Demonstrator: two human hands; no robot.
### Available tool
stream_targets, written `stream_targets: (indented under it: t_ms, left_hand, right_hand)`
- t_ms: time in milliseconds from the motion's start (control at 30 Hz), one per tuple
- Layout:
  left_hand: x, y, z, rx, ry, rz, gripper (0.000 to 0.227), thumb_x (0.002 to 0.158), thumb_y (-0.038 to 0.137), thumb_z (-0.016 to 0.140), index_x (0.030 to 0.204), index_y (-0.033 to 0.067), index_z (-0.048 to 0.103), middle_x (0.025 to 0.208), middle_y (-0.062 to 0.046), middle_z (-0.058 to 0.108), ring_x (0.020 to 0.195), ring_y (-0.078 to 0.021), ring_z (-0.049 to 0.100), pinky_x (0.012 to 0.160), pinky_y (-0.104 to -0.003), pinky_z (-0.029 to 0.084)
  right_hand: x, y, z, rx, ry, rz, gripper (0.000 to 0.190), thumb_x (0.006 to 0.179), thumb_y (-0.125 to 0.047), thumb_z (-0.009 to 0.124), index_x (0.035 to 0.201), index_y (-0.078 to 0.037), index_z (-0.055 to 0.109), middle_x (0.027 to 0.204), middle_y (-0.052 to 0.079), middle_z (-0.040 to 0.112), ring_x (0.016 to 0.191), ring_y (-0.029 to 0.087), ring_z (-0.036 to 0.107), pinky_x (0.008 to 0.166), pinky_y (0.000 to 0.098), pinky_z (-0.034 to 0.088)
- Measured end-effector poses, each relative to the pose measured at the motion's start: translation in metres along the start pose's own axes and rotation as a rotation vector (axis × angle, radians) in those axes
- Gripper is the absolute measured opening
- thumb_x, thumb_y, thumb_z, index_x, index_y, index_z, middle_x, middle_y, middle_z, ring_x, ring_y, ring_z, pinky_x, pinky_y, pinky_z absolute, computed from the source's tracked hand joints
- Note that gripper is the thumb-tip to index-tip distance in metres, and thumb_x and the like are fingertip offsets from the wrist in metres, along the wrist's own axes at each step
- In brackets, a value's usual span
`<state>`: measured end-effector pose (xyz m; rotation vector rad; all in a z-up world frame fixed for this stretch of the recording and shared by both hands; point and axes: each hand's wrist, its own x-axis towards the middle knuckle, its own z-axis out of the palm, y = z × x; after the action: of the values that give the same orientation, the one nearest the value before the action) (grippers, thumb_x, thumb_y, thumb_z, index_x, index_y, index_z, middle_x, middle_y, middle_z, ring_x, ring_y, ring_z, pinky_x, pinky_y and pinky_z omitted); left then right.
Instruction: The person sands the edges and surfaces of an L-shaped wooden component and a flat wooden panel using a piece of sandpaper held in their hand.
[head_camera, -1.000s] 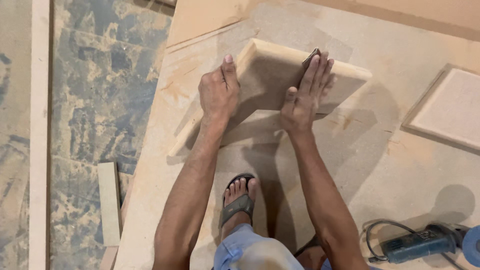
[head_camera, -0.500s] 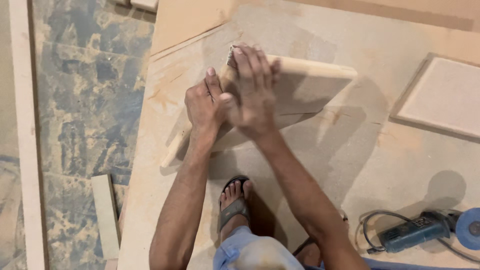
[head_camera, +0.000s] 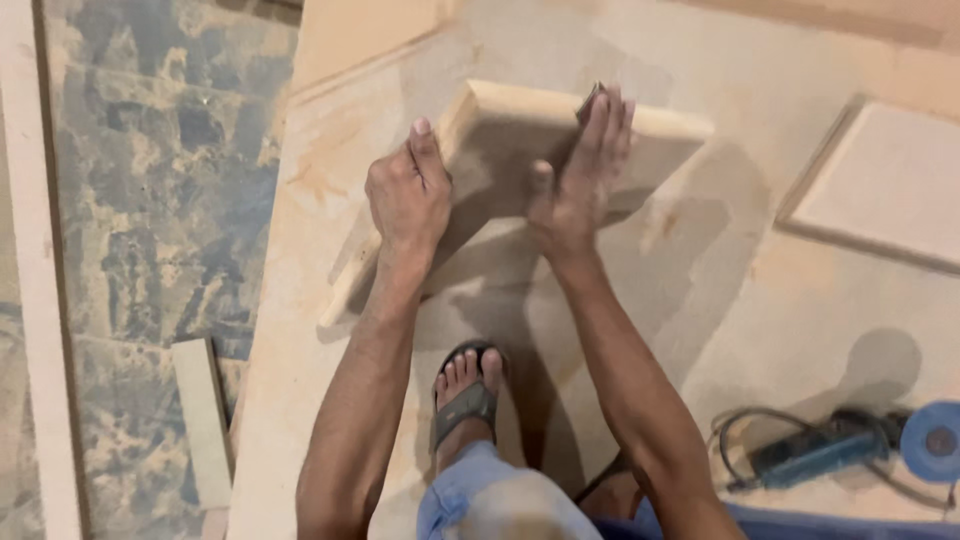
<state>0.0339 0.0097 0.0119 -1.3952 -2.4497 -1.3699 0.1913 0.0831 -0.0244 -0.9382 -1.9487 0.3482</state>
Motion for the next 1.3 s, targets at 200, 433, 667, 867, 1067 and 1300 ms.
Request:
stream_targets:
  t_ms: [200,433,667,867,1067,1300]
  left_hand:
    - [-0.005,0.002,-0.007,-0.006,-0.025,0.008,0.058,0.113,0.031,0.041,0.074,-0.0028,0.066,0.062,-0.026,0.060,0.056,-0.0442,0.060,0.057,-0.052,0.046]
    - [-0.006,0.011,-0.008,-0.021,-0.002,0.031,0.057,0.113,0.030,0.043,0.074,-0.0029,0.067,0.063,-0.024,0.062,0.056,-0.0426,0.063,0.054,-0.051,0.046]
    - [-0.009,0.008,-0.009,0.001,-0.001,0.051,0.058,0.114,0.030,0.040,0.074,-0.0023,0.066,0.061,-0.022,0.061,0.055,-0.0416,0.061,0.055,-0.050,0.046]
    - [-0.009,0.012,-0.017,-0.049,-0.033,0.056,0.056,0.114,0.029,0.040,0.073,-0.0022,0.064,0.061,-0.023,0.058,0.053,-0.0412,0.058,0.053,-0.050,0.044]
    - [-0.007,0.016,-0.008,-0.025,-0.001,0.083,0.056,0.115,0.028,0.042,0.073,-0.0029,0.063,0.062,-0.024,0.057,0.054,-0.0418,0.058,0.054,-0.050,0.042]
    - [-0.012,0.007,-0.024,-0.073,-0.045,0.111,0.054,0.115,0.026,0.041,0.075,-0.0034,0.063,0.060,-0.022,0.056,0.051,-0.0382,0.058,0.053,-0.048,0.042]
  right_hand:
    - [-0.004,-0.023,-0.001,-0.123,-0.117,-0.024,0.076,0.106,-0.063,0.030,0.163,-0.012,0.027,0.171,0.008,0.030,0.165,0.027,0.021,0.134,0.0491,0.005]
    - [-0.021,-0.061,0.023,0.066,-0.073,-0.069,0.078,0.112,-0.064,0.021,0.166,-0.008,0.016,0.174,0.014,0.018,0.161,0.032,0.013,0.135,0.0481,0.004]
    - [-0.015,0.000,0.001,-0.027,0.062,0.072,0.074,0.115,-0.062,0.018,0.172,-0.015,0.011,0.176,0.007,0.013,0.165,0.026,0.008,0.138,0.0448,0.004]
    - [-0.015,-0.037,0.020,-0.072,-0.028,-0.055,0.070,0.112,-0.059,0.022,0.167,-0.018,0.016,0.175,0.004,0.018,0.162,0.022,0.012,0.136,0.0457,0.004]
    - [-0.012,-0.027,0.009,0.204,0.072,0.077,0.072,0.116,-0.059,0.021,0.169,-0.012,0.006,0.175,0.008,0.006,0.166,0.024,0.012,0.138,0.0436,0.012]
    - [-0.024,0.060,-0.002,-0.177,0.081,0.026,0.063,0.118,-0.052,0.022,0.168,-0.013,0.016,0.176,0.009,0.019,0.165,0.026,0.013,0.137,0.0461,0.004]
